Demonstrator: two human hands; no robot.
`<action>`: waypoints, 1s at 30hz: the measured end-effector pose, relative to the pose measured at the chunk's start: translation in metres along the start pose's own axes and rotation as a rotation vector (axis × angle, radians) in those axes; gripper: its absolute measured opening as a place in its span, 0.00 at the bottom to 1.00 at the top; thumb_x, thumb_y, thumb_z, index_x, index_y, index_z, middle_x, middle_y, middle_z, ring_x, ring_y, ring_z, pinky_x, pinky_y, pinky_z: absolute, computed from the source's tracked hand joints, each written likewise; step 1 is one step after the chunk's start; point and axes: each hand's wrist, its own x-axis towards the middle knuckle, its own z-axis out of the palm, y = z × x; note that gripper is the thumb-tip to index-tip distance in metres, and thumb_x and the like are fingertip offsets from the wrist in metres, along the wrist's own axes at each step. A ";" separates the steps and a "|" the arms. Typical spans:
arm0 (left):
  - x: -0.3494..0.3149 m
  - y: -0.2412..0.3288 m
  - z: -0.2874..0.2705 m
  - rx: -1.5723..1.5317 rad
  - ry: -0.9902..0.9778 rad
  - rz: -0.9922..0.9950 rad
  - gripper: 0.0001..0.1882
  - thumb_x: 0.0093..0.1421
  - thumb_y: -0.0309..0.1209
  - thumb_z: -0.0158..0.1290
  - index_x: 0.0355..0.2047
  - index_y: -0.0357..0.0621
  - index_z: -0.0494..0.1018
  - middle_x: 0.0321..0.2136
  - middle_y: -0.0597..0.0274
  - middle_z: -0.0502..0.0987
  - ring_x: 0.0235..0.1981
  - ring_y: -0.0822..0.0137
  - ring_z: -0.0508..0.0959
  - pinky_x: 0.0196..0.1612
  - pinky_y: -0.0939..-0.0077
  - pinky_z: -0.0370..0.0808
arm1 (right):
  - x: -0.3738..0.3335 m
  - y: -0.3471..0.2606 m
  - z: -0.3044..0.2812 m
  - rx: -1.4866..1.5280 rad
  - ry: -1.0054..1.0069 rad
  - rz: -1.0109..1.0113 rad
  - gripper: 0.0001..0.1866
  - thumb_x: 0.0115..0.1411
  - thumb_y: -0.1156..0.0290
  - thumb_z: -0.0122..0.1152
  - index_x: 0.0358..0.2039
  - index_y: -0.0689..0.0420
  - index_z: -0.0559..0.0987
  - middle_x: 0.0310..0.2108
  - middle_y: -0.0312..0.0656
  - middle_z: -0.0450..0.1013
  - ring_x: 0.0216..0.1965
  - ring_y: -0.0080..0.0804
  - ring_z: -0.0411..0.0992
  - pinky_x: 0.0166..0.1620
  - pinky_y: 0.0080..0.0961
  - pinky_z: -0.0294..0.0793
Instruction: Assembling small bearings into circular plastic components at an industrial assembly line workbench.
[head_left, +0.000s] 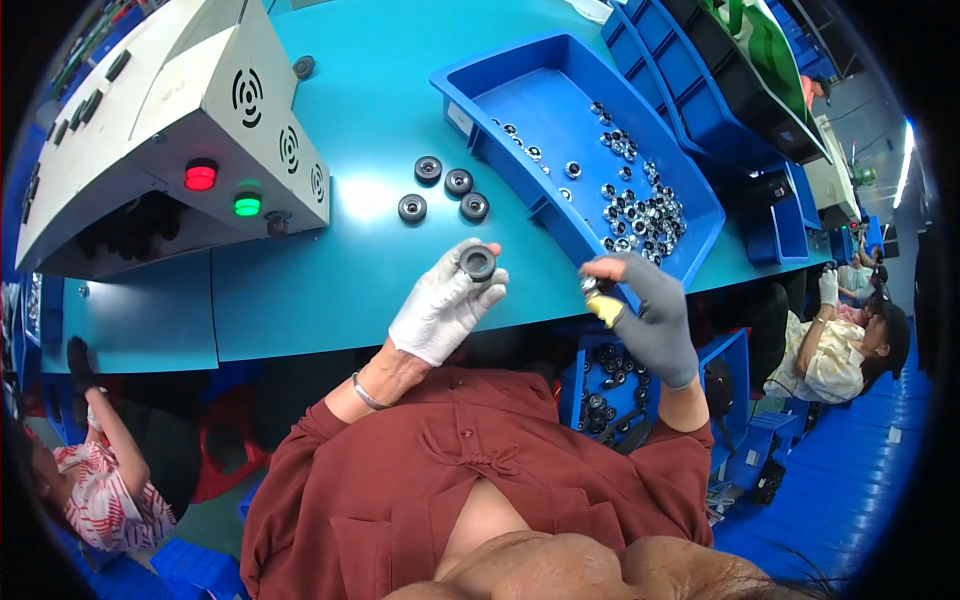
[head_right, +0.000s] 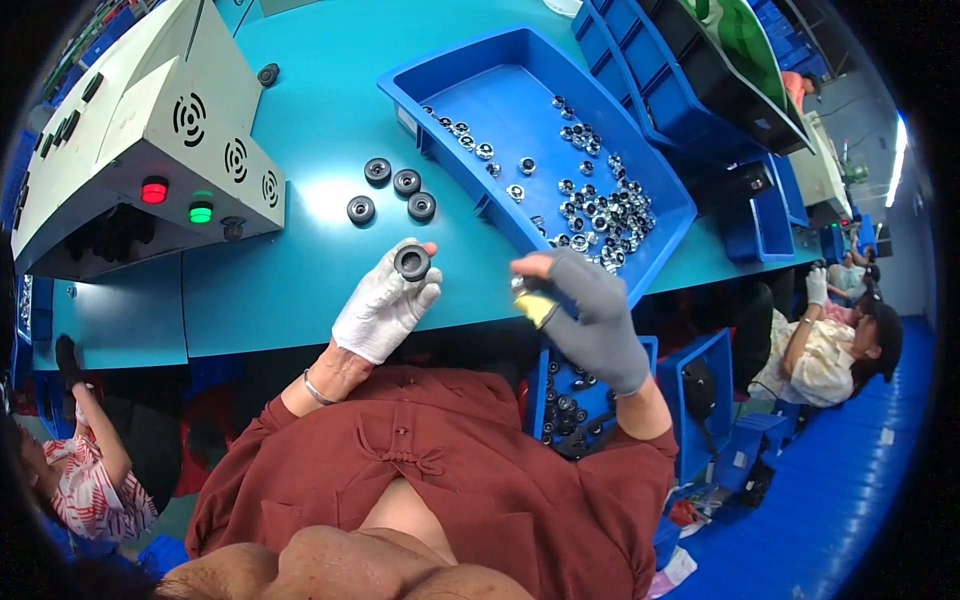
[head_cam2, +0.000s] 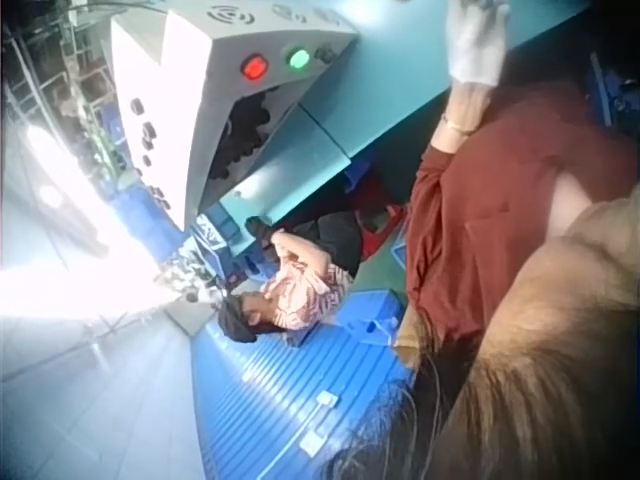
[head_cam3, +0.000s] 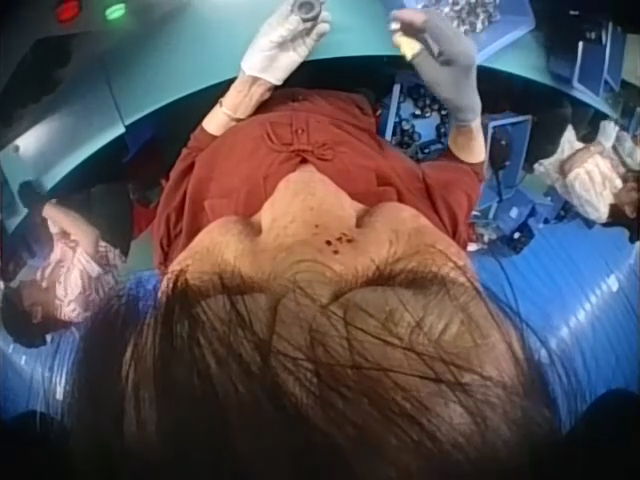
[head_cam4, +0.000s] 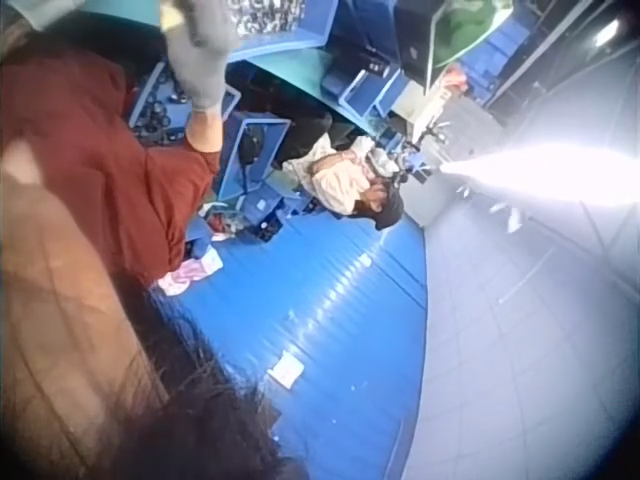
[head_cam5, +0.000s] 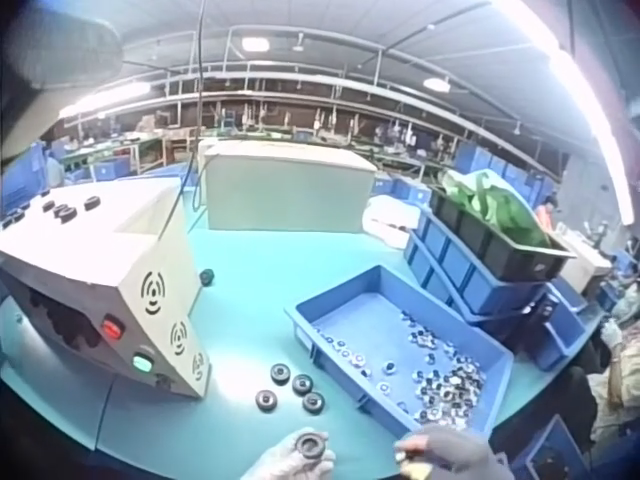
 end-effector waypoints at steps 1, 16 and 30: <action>0.000 0.000 0.000 0.012 0.010 0.009 0.32 0.58 0.31 0.66 0.60 0.42 0.65 0.58 0.57 0.70 0.52 0.61 0.76 0.57 0.71 0.78 | -0.002 -0.001 0.007 0.053 -0.026 0.003 0.16 0.53 0.81 0.64 0.45 0.64 0.80 0.38 0.43 0.78 0.38 0.31 0.77 0.43 0.24 0.75; -0.008 -0.002 -0.001 0.183 0.045 0.123 0.34 0.60 0.31 0.64 0.63 0.41 0.61 0.57 0.57 0.70 0.53 0.59 0.77 0.57 0.66 0.78 | 0.002 0.006 0.060 0.221 0.009 0.094 0.20 0.53 0.85 0.58 0.49 0.66 0.79 0.40 0.45 0.78 0.43 0.31 0.80 0.48 0.25 0.78; -0.016 -0.012 -0.001 0.104 0.012 0.213 0.29 0.63 0.32 0.61 0.60 0.36 0.64 0.56 0.48 0.70 0.53 0.56 0.76 0.58 0.65 0.77 | -0.008 0.018 0.091 0.484 0.065 0.225 0.15 0.60 0.80 0.63 0.49 0.64 0.79 0.42 0.38 0.78 0.44 0.21 0.75 0.48 0.20 0.74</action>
